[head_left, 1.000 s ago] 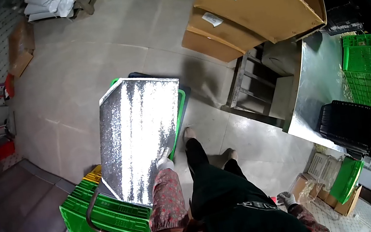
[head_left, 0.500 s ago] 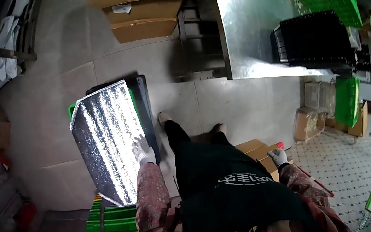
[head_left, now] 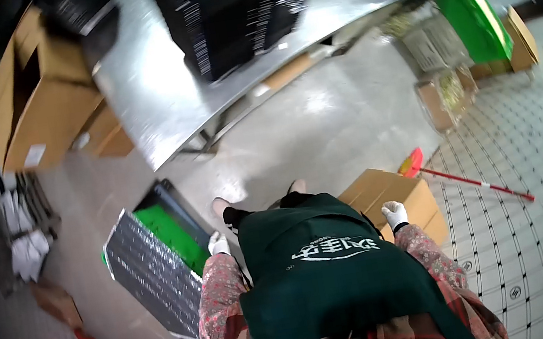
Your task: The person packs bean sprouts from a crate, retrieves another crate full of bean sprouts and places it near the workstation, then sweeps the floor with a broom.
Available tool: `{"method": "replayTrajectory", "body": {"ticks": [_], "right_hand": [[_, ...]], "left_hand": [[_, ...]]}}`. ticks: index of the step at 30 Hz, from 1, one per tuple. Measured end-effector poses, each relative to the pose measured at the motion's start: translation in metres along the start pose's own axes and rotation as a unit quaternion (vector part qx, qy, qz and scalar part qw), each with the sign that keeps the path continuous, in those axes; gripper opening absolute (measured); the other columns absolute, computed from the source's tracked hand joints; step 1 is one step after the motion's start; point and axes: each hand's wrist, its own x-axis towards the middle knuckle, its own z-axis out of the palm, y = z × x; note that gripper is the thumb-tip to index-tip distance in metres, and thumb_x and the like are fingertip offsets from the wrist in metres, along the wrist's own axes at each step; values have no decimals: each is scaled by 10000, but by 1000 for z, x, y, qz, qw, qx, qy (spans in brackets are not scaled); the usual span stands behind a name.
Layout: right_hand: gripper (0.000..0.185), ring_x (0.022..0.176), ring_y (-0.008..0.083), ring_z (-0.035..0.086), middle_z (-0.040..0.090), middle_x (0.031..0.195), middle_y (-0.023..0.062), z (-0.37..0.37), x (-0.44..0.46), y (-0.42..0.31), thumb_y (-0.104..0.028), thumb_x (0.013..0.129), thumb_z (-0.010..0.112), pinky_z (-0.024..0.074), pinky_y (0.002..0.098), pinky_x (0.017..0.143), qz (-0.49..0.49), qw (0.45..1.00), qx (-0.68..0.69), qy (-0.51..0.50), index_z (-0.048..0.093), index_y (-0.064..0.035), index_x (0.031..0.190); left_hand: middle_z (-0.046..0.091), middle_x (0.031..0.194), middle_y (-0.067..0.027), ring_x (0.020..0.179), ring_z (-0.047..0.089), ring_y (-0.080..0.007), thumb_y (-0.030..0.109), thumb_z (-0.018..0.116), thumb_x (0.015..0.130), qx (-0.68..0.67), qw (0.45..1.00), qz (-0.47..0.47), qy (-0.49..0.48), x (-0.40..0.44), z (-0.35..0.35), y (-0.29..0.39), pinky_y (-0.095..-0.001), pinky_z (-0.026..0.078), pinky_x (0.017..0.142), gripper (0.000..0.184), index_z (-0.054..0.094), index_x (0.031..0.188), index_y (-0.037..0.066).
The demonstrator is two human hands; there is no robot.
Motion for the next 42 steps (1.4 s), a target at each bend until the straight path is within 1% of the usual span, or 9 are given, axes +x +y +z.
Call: {"method": "replayTrajectory", "body": {"ticks": [3, 4, 10, 16, 19, 23, 27, 38, 42], "right_hand": [[144, 597, 127, 573, 620, 699, 43, -39, 4, 37, -132, 806, 654, 485, 277, 558, 104, 994, -13, 21, 651, -3, 870], [150, 538, 108, 534, 587, 657, 24, -48, 3, 43, -172, 815, 648, 447, 260, 477, 112, 993, -1, 21, 639, -24, 839], [213, 529, 91, 525, 615, 639, 36, -41, -1, 45, -152, 823, 657, 435, 260, 517, 178, 949, 231, 122, 585, -29, 665], [318, 492, 113, 523, 585, 559, 48, -58, 9, 18, -261, 806, 694, 430, 270, 507, 234, 937, 214, 143, 567, -39, 616], [447, 454, 134, 459, 545, 523, 55, -80, 38, 31, -328, 782, 725, 382, 323, 470, 227, 919, 129, 296, 529, -25, 519], [324, 852, 169, 621, 672, 870, 129, -134, 66, 47, -302, 771, 742, 479, 321, 783, 230, 891, 88, 380, 679, -3, 879], [769, 1268, 294, 398, 446, 1342, 202, -226, 95, 60, -280, 710, 796, 274, 383, 1083, 194, 803, 138, 547, 433, 53, 1301], [879, 1230, 264, 429, 453, 1328, 205, -472, 127, 224, -367, 692, 806, 330, 356, 1037, 321, 669, 171, 648, 391, 78, 1327], [731, 1020, 229, 558, 582, 1171, 72, -534, 195, 323, -583, 701, 694, 417, 372, 942, 306, 645, 511, 478, 587, -55, 1196]], "left_hand": [[669, 991, -112, 903, 624, -203, 101, 702, 794, 108, 983, 65, -137, -8, 83, 33, -307, 482, 864, 339, 627, 1108, -2], [665, 1006, -112, 911, 622, -170, 98, 694, 810, -64, 975, -2, -213, 6, 113, 26, -278, 482, 855, 325, 626, 1108, -12], [660, 1035, -117, 945, 615, -151, 108, 651, 851, 102, 944, 116, -290, -28, 193, 182, -252, 470, 861, 300, 620, 1119, -23], [676, 1002, -99, 923, 618, -169, 132, 625, 824, 252, 921, 99, -279, 29, 253, 225, -287, 473, 838, 282, 659, 1072, 2], [676, 987, -94, 882, 619, -168, 150, 609, 843, 227, 868, 98, -430, 105, 310, 224, -291, 481, 812, 264, 665, 1059, 7], [665, 905, -54, 804, 602, -116, 134, 578, 871, 212, 866, 193, -410, 34, 379, 346, -254, 486, 742, 233, 660, 1057, 18], [660, 927, -46, 806, 598, -119, 104, 584, 884, 241, 849, 199, -425, 3, 451, 425, -261, 492, 758, 239, 634, 1097, 8], [657, 879, -50, 764, 596, -105, 86, 566, 900, 239, 863, 138, -424, -79, 538, 449, -246, 498, 711, 233, 622, 1110, 2], [673, 942, 7, 757, 595, -94, 181, 568, 907, 252, 903, 203, -282, -94, 531, 392, -225, 455, 623, 256, 625, 1137, 83]]}}
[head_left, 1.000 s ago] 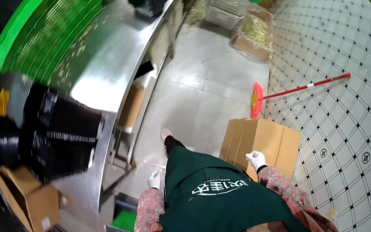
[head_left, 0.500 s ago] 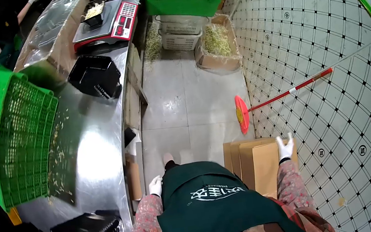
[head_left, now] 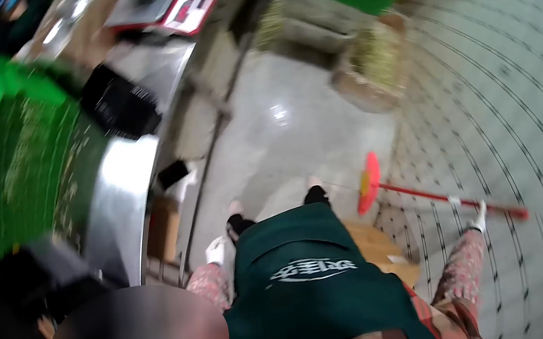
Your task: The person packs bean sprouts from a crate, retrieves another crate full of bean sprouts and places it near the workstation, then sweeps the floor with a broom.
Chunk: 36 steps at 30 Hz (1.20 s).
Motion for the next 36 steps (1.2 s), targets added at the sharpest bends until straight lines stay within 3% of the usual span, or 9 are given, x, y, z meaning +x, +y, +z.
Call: {"method": "replayTrajectory", "body": {"ticks": [2, 5, 9, 14, 20, 27, 30, 32, 36], "right_hand": [[774, 1100, 242, 508, 534, 1233, 85, 11, 20, -3, -620, 717, 646, 387, 405, 972, 70, 992, 91, -60, 510, -102, 1275], [783, 1012, 263, 499, 504, 1204, 114, 57, 45, -34, -606, 723, 648, 402, 422, 926, 84, 962, -31, 257, 441, -84, 1269], [364, 785, 222, 562, 591, 860, 61, 37, 147, -25, -450, 814, 625, 452, 390, 825, -93, 986, 127, 59, 583, -110, 937], [175, 531, 96, 479, 493, 611, -9, 231, -93, -114, -224, 855, 630, 444, 270, 538, -239, 921, 6, -306, 553, -92, 771], [183, 444, 55, 341, 401, 599, -54, 321, -355, -65, -117, 861, 606, 298, 229, 415, -284, 576, -198, -741, 464, -119, 745], [403, 461, 222, 446, 447, 512, 39, 244, -573, 44, -181, 627, 814, 323, 312, 461, -375, 68, -234, -894, 433, -72, 560], [391, 459, 207, 465, 469, 519, 34, 218, -649, 86, -211, 695, 787, 369, 313, 485, -341, -31, -220, -913, 440, -68, 584], [370, 483, 196, 471, 469, 539, 34, 195, -685, 124, -206, 740, 743, 382, 314, 513, -268, 26, -171, -948, 428, -68, 605], [337, 530, 172, 482, 469, 580, 34, 137, -731, 205, -197, 829, 656, 409, 316, 570, -109, 161, -75, -978, 402, -68, 648]], "left_hand": [[676, 935, -15, 736, 595, -98, 157, 566, 907, -41, 995, -46, 76, -42, 32, -8, -225, 470, 653, 255, 625, 1138, 66], [683, 973, -83, 902, 626, -152, 95, 603, 858, -125, 989, -72, 28, -102, 82, 10, -268, 479, 848, 230, 656, 1068, 15], [681, 1015, -118, 941, 631, -174, 192, 607, 874, -97, 993, -9, 66, -150, 121, 36, -276, 467, 875, 278, 645, 1100, 35], [665, 1059, -131, 994, 621, -202, 205, 584, 892, -88, 988, 51, 113, -164, 150, 66, -291, 459, 896, 272, 637, 1106, 47], [630, 1125, -51, 1012, 580, -151, 257, 550, 930, -342, 929, 130, -62, -189, 177, 137, -287, 469, 859, 355, 558, 1228, 66], [562, 1241, -111, 1059, 549, -199, 672, 312, 891, -504, 842, 9, -191, -215, 160, 108, -301, 481, 763, 783, 482, 1302, 28], [414, 1387, -159, 1168, 491, -288, 767, 303, 821, -656, 719, -6, -228, -211, 133, 72, -460, 441, 897, 942, 253, 1433, 52], [402, 1386, -156, 1140, 512, -305, 794, 336, 786, -781, 595, -40, -185, -226, 90, 59, -518, 435, 894, 1002, 152, 1463, 79], [613, 985, -125, 908, 610, -297, 569, 526, 841, -943, 328, 47, 36, -229, 14, -8, -460, 507, 789, 618, 501, 1177, 51]]}}
